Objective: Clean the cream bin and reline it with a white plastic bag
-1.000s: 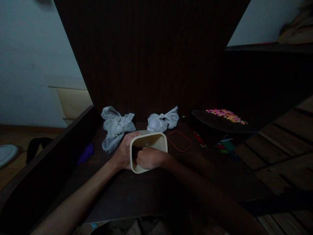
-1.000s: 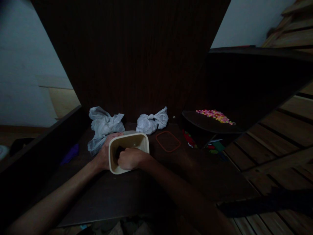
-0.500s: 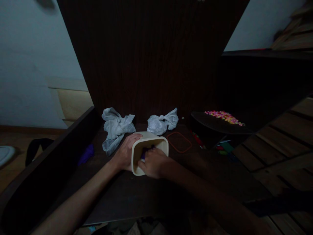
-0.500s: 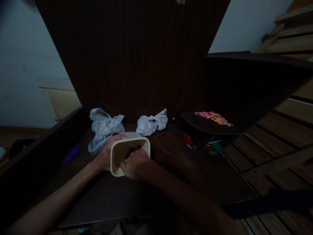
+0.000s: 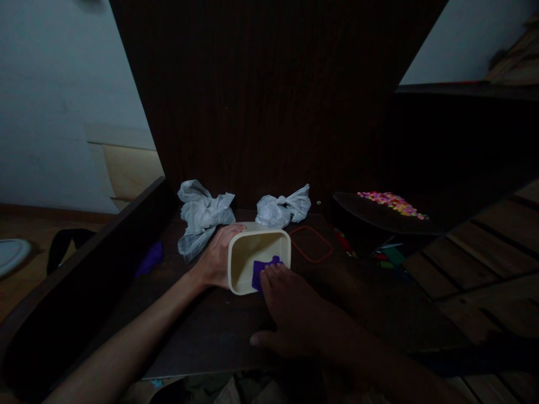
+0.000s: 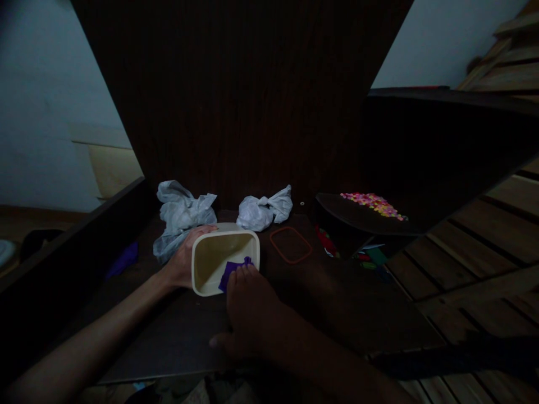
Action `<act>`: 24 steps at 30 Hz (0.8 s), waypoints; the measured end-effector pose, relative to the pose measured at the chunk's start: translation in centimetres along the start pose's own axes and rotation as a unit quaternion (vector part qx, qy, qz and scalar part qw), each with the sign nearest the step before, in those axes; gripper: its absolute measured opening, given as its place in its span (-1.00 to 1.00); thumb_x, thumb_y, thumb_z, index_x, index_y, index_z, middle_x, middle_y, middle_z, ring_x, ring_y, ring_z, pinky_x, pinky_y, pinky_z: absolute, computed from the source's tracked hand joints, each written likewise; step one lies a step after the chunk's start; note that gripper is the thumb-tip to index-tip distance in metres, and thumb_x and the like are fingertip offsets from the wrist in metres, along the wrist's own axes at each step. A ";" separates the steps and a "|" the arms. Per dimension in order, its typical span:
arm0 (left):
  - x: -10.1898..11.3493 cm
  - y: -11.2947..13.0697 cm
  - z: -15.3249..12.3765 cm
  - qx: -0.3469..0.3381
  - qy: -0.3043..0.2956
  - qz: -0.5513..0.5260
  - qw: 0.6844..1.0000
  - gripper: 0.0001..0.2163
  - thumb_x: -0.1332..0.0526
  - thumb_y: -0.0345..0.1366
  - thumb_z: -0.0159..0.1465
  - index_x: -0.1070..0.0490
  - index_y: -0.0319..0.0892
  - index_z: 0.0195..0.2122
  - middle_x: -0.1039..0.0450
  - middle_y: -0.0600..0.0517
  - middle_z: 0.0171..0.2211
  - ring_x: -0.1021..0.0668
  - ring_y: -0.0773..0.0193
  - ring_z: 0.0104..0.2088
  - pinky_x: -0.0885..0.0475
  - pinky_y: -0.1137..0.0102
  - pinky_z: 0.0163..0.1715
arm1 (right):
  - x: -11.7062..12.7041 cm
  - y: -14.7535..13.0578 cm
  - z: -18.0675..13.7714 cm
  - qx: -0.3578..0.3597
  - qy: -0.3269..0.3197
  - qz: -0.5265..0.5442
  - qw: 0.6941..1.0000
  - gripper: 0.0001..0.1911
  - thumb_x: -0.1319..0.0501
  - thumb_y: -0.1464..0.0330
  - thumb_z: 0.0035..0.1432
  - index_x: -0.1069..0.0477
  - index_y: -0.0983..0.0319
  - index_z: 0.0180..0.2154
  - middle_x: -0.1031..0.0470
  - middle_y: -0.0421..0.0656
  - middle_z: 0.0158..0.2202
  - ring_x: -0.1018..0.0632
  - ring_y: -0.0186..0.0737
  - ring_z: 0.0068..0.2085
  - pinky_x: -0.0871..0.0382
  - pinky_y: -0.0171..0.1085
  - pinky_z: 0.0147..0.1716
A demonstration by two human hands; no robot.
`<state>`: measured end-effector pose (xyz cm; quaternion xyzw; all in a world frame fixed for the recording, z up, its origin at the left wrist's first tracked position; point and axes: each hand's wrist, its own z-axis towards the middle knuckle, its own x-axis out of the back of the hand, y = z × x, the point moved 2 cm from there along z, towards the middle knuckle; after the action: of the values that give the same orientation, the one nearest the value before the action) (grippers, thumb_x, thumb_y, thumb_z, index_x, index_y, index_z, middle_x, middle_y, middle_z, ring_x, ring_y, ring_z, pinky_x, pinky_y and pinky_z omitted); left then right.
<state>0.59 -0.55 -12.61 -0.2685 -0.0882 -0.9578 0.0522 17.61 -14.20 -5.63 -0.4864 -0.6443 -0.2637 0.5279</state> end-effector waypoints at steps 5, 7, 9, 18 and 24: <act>-0.1 0.1 -0.1 -0.014 0.013 -0.009 1.000 0.04 -0.46 0.08 -0.05 0.02 -0.10 0.38 -0.37 -0.29 0.14 -0.50 -0.30 0.12 -0.45 -0.26 0.06 | 0.4 -0.2 3.1 0.001 0.019 -0.003 1.000 0.17 -0.32 -0.19 0.00 -0.23 0.71 0.23 -0.30 0.51 0.22 -0.37 0.40 0.26 -0.18 0.07 0.29; 0.0 0.2 -0.2 -0.010 0.018 -0.017 1.000 0.03 -0.47 0.06 -0.04 0.01 -0.11 0.37 -0.37 -0.29 0.14 -0.50 -0.30 0.12 -0.45 -0.26 0.06 | 0.5 -0.2 4.7 -0.001 0.001 -0.019 1.000 0.19 -0.28 -0.25 -0.01 -0.27 0.72 0.20 -0.35 0.50 0.18 -0.40 0.38 0.23 -0.18 0.04 0.29; 0.0 0.2 -0.3 0.002 0.021 -0.023 1.000 0.04 -0.49 0.05 -0.05 0.01 -0.11 0.37 -0.37 -0.27 0.15 -0.50 -0.29 0.13 -0.45 -0.25 0.07 | 0.6 -0.1 6.2 -0.004 -0.039 -0.023 0.999 0.27 -0.24 -0.30 -0.03 -0.19 0.71 0.26 -0.27 0.50 0.25 -0.35 0.37 0.28 -0.15 0.02 0.31; -0.1 0.2 -0.7 0.023 0.015 -0.026 0.999 0.04 -0.50 0.07 -0.08 -0.01 -0.14 0.35 -0.35 -0.26 0.15 -0.48 -0.25 0.14 -0.44 -0.20 0.09 | 0.4 -0.6 9.1 0.064 -0.122 0.026 0.990 0.22 -0.17 -0.29 0.08 0.04 0.48 0.42 0.13 0.38 0.44 0.00 0.41 0.44 -0.03 0.14 0.34; -0.2 -0.1 -1.0 0.059 -0.009 -0.003 0.998 0.08 -0.52 0.09 -0.19 -0.03 -0.13 0.30 -0.36 -0.25 0.12 -0.50 -0.27 0.12 -0.44 -0.18 0.11 | 0.7 -1.6 8.2 0.148 -0.059 -0.014 0.987 0.11 -0.27 -0.13 0.13 -0.06 0.59 0.36 -0.05 0.41 0.39 -0.18 0.32 0.39 -0.12 0.01 0.33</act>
<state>0.26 -0.62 -13.54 -0.2737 -0.1460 -0.9485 0.0645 12.69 -7.60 -7.17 -0.4087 -0.7130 -0.1431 0.5515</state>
